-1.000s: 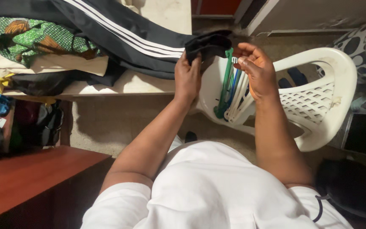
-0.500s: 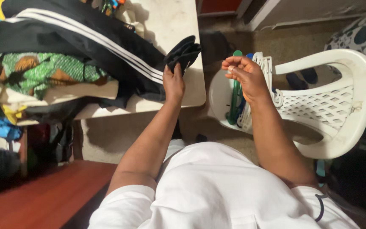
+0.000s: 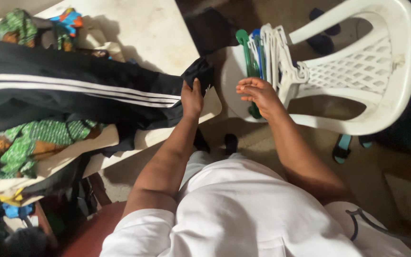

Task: The person folds a pair of pants and a shirt and hangs them on a hanger before placing them in a closet.

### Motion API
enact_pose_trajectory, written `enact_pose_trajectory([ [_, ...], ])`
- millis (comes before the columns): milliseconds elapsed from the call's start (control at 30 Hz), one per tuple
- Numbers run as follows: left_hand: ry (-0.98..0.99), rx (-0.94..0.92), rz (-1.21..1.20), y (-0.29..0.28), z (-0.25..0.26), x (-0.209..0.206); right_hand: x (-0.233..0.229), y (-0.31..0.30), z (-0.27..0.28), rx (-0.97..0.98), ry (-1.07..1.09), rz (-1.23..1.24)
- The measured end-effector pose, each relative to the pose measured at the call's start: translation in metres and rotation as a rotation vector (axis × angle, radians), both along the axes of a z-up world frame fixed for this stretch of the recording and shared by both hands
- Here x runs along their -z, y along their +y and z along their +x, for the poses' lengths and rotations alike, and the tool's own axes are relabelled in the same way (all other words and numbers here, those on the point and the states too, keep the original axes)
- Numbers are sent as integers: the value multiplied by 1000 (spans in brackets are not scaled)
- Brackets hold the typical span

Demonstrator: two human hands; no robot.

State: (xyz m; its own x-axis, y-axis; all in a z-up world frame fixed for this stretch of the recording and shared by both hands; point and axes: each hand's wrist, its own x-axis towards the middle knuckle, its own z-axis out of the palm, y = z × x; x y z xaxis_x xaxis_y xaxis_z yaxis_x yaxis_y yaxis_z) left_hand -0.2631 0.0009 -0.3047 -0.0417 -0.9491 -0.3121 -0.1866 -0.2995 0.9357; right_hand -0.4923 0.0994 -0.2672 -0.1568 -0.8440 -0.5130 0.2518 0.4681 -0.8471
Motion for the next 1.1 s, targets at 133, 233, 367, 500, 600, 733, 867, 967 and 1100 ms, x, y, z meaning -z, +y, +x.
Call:
enact_pose_trajectory([
  [133,-244,161,-161,26,-15,-10,41,27,-18,55,19,59],
  [233,-362,276,-357,43,-26,-7,73,47,-40,129,30,152],
  [367,-575,455,-438,61,-35,9,112,72,-76,204,72,216],
  [500,-764,424,-529,82,-52,21,136,97,-112,206,165,269],
  [600,-845,403,-483,102,-76,10,150,107,-131,193,285,340],
  [733,-988,543,-418,127,-122,-6,167,118,-155,55,455,282],
  [867,-996,550,-580,160,-170,-1,183,121,-165,25,554,350],
  [967,-729,631,-373,175,-190,5,193,119,-166,-31,745,313],
  [1100,-756,714,-310,185,-209,23,206,116,-168,-73,860,385],
])
